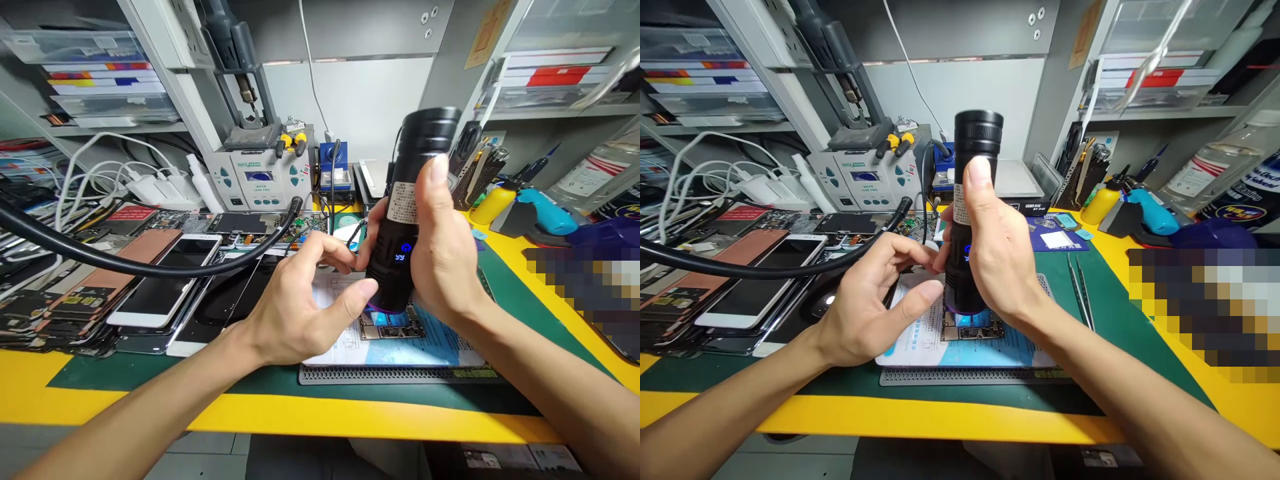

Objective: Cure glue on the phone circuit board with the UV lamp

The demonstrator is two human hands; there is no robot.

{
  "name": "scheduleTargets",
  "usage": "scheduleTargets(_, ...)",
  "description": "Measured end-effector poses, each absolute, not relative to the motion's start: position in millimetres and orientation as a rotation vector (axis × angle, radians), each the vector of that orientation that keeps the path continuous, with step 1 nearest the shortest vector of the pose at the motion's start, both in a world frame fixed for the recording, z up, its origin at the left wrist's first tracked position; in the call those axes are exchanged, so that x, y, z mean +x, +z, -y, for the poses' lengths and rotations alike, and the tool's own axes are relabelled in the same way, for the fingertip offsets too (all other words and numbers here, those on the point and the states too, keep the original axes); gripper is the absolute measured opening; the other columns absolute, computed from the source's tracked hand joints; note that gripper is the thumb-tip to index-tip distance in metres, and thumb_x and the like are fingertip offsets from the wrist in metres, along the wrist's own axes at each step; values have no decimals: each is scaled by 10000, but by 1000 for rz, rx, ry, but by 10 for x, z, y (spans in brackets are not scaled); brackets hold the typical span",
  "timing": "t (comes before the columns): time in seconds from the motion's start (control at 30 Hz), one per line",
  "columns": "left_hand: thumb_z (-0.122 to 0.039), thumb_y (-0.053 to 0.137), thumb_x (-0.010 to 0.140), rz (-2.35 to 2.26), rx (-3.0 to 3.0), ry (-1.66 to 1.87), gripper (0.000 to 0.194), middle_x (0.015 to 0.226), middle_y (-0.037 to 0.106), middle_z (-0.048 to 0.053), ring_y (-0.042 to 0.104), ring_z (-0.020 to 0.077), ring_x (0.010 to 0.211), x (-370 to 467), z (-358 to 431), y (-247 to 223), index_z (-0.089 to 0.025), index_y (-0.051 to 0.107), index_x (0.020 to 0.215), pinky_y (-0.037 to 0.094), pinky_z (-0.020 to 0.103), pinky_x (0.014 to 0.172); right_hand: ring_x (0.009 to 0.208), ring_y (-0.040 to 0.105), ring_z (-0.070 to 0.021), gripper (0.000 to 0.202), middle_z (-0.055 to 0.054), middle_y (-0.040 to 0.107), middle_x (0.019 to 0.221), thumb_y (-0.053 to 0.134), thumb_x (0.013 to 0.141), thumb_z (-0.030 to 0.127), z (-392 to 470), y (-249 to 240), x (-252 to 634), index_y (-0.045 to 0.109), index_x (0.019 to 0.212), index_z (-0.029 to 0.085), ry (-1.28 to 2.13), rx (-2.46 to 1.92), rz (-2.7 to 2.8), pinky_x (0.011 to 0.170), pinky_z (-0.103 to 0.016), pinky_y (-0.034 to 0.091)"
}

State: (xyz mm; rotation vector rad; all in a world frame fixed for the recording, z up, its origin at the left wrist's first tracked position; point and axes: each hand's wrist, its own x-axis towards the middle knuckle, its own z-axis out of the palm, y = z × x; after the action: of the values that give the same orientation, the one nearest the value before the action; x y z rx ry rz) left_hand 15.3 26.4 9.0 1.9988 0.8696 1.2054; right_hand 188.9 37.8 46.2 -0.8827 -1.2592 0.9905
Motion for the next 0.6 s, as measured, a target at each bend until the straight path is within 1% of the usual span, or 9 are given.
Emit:
scheduleTargets(0.07, -386, 726, 982, -826, 1922, 1211, 362, 1188, 704, 80, 700, 206, 1082, 168, -276, 67, -195, 554, 1237, 552, 377, 983, 726, 805, -258, 623, -5, 698, 614, 490, 1055, 703, -432, 439, 1915, 717, 684, 256, 1024, -887, 1256, 500, -306, 535)
scheduleTargets(0.13, -392, 719, 988, -766, 1844, 1199, 454, 1273, 686, 105, 691, 200, 1113, 182, -295, 72, -184, 518, 1337, 555, 377, 1022, 714, 804, -260, 633, -4, 687, 589, 495, 1041, 723, -478, 413, 1931, 721, 678, 257, 1045, -884, 1258, 516, -318, 552)
scheduleTargets(0.23, -386, 732, 961, -665, 1750, 1140, 534, 1320, 671, 128, 675, 209, 1153, 203, -336, 144, -167, 512, 1396, 553, 379, 1049, 699, 796, -267, 607, -19, 710, 607, 536, 1011, 743, -515, 388, 1941, 735, 713, 254, 1059, -874, 1267, 533, -345, 587)
scheduleTargets(0.3, -375, 746, 931, -615, 1704, 1083, 566, 1329, 663, 135, 665, 228, 1180, 227, -379, 220, -166, 521, 1407, 555, 392, 1045, 723, 793, -268, 589, -36, 745, 672, 555, 992, 756, -519, 383, 1944, 744, 759, 249, 1060, -866, 1266, 563, -361, 616)
scheduleTargets(0.37, -336, 780, 884, -585, 1678, 1014, 613, 1304, 664, 133, 669, 236, 1141, 261, -438, 294, -167, 521, 1413, 565, 405, 1004, 777, 791, -263, 580, -53, 780, 774, 557, 988, 760, -517, 383, 1945, 742, 791, 247, 1050, -853, 1264, 624, -376, 646)
scheduleTargets(0.47, -264, 826, 824, -567, 1663, 937, 636, 1157, 674, 97, 662, 223, 1044, 324, -538, 362, -158, 525, 1375, 566, 409, 944, 841, 784, -264, 582, -73, 798, 873, 537, 1000, 754, -517, 385, 1943, 747, 809, 246, 1021, -834, 1271, 722, -408, 663)
scheduleTargets(0.53, -257, 837, 818, -555, 1650, 930, 634, 1078, 658, 67, 650, 221, 1040, 358, -590, 365, -165, 515, 1357, 559, 407, 939, 842, 783, -270, 581, -74, 795, 866, 536, 1003, 750, -521, 387, 1942, 753, 814, 246, 1014, -829, 1284, 752, -425, 661)
scheduleTargets(0.6, -270, 837, 827, -539, 1636, 944, 640, 1047, 638, 47, 638, 217, 1050, 378, -615, 337, -182, 503, 1365, 552, 404, 952, 821, 785, -276, 577, -68, 786, 830, 537, 1004, 749, -523, 387, 1939, 753, 820, 247, 1029, -824, 1296, 746, -431, 659)
